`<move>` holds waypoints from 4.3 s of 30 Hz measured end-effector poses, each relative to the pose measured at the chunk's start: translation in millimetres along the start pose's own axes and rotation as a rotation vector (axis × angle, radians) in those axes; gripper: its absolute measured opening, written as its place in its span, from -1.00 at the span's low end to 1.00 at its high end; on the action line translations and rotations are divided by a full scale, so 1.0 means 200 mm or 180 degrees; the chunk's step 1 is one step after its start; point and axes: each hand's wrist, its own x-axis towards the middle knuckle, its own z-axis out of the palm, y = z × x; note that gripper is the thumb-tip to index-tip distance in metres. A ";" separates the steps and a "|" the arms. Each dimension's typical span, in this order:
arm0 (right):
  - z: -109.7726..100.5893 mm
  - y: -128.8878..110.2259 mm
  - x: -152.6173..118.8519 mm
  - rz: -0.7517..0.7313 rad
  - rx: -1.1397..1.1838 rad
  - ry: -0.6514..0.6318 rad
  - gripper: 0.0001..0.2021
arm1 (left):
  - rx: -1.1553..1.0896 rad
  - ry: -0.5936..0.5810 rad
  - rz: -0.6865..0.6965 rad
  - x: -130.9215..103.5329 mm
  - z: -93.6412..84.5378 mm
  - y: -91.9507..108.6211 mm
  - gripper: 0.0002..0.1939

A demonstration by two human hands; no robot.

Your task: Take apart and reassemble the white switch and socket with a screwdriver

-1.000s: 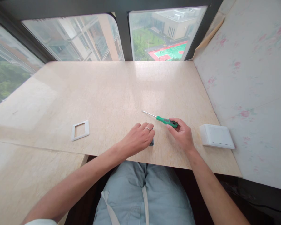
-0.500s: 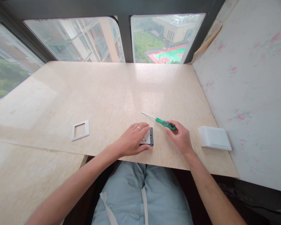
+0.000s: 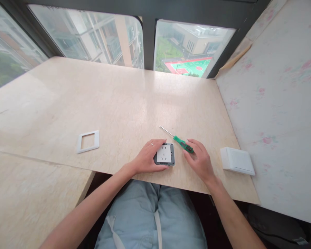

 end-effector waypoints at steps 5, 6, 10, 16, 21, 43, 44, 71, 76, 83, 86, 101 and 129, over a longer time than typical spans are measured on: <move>-0.08 -0.16 0.09 -0.0437 -0.0116 -0.0144 -0.81 | -0.0266 0.0200 0.0097 -0.02 0.03 -0.03 0.10; -0.10 -0.19 0.11 -0.0522 -0.0105 -0.0293 -0.85 | -0.0282 0.0215 0.0104 -0.02 0.03 -0.03 0.11; -0.12 -0.28 0.21 -0.0770 -0.0129 -0.1072 -0.86 | -0.0290 0.0223 0.0079 -0.02 0.03 -0.03 0.11; -0.13 -0.31 0.27 -0.1046 -0.0861 -0.1825 -0.71 | -0.0233 0.0167 0.0019 -0.02 0.03 -0.02 0.06; -0.14 -0.34 0.30 -0.1393 -0.1449 -0.2143 -0.72 | -0.0181 0.0138 0.0085 -0.01 0.02 -0.02 -0.07; -0.13 -0.36 0.53 -0.1176 -0.1589 -0.3289 -0.80 | -0.0117 0.0103 0.0109 0.00 0.02 -0.01 -0.23; -0.13 -0.36 0.53 -0.1181 -0.1572 -0.3259 -0.79 | -0.0122 0.0091 0.0099 0.00 0.01 -0.01 -0.23; -0.12 -0.35 0.48 -0.1032 -0.1492 -0.3044 -0.73 | -0.0094 0.0116 0.0119 -0.01 0.01 0.00 -0.22; -0.12 -0.36 0.52 -0.1002 -0.1439 -0.3291 -0.75 | -0.0105 0.0073 0.0076 0.00 0.01 0.00 -0.22; -0.13 -0.32 0.53 -0.0795 -0.0962 -0.3378 -0.74 | -0.0100 0.0117 0.0125 0.00 0.02 -0.01 -0.23; -0.13 -0.30 0.53 -0.0638 -0.0634 -0.3345 -0.75 | -0.0099 0.0115 0.0129 -0.01 0.02 -0.01 -0.22; -0.11 -0.21 0.43 0.0760 0.1072 -0.2976 -0.88 | -0.0048 0.0156 0.0175 0.00 0.01 -0.01 -0.19; -0.08 -0.14 0.25 -0.1794 -0.0520 -0.1725 -0.76 | 0.0034 0.0091 0.0116 0.00 0.01 0.00 -0.17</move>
